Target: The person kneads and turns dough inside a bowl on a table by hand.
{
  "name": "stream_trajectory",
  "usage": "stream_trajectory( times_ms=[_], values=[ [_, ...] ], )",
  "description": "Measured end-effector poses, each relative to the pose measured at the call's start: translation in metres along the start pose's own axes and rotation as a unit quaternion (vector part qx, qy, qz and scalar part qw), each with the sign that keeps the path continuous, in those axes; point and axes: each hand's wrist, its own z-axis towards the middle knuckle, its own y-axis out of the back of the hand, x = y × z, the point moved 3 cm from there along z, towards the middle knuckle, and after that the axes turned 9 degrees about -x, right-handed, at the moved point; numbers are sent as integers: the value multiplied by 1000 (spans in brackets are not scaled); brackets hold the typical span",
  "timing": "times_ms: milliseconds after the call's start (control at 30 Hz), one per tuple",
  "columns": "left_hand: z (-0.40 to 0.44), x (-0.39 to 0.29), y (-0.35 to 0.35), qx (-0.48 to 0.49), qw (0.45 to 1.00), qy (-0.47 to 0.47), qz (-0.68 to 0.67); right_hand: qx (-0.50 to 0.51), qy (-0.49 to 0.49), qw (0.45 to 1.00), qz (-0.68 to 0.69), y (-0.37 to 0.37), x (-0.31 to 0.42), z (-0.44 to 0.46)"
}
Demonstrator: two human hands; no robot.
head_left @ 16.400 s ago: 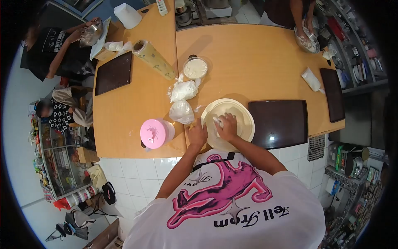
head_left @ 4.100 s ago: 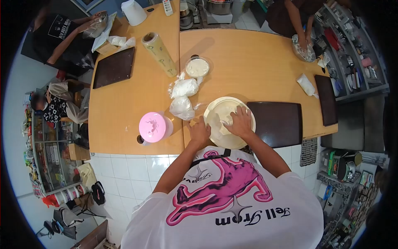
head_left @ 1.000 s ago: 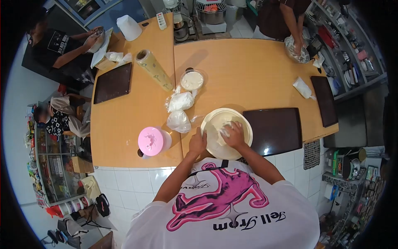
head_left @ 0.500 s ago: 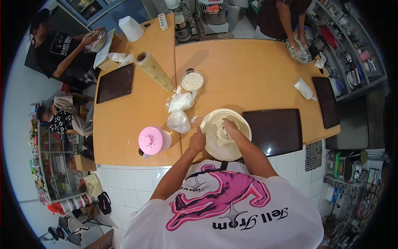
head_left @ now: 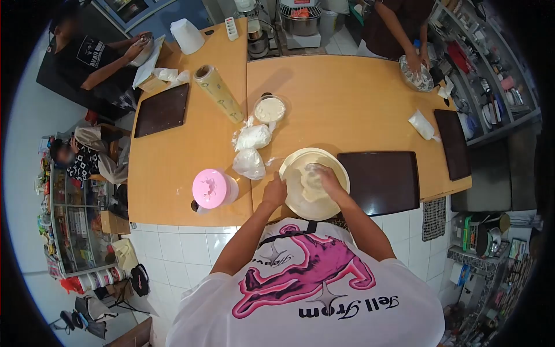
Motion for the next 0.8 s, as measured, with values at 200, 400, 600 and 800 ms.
stream_trajectory(
  times_ms=[200,400,600,800],
  values=[
    [-3,-2,1,1,1000,20,8,26,284,797,-532,-3,9,-10],
    [-9,-11,3,-12,999,41,19,58,195,777,-596,-1,18,-22],
    [-7,-11,1,10,999,43,16,37,178,775,-605,-10,-28,-24],
    [2,-6,-2,32,999,10,8,37,174,754,-632,-19,-26,-18]
  ],
)
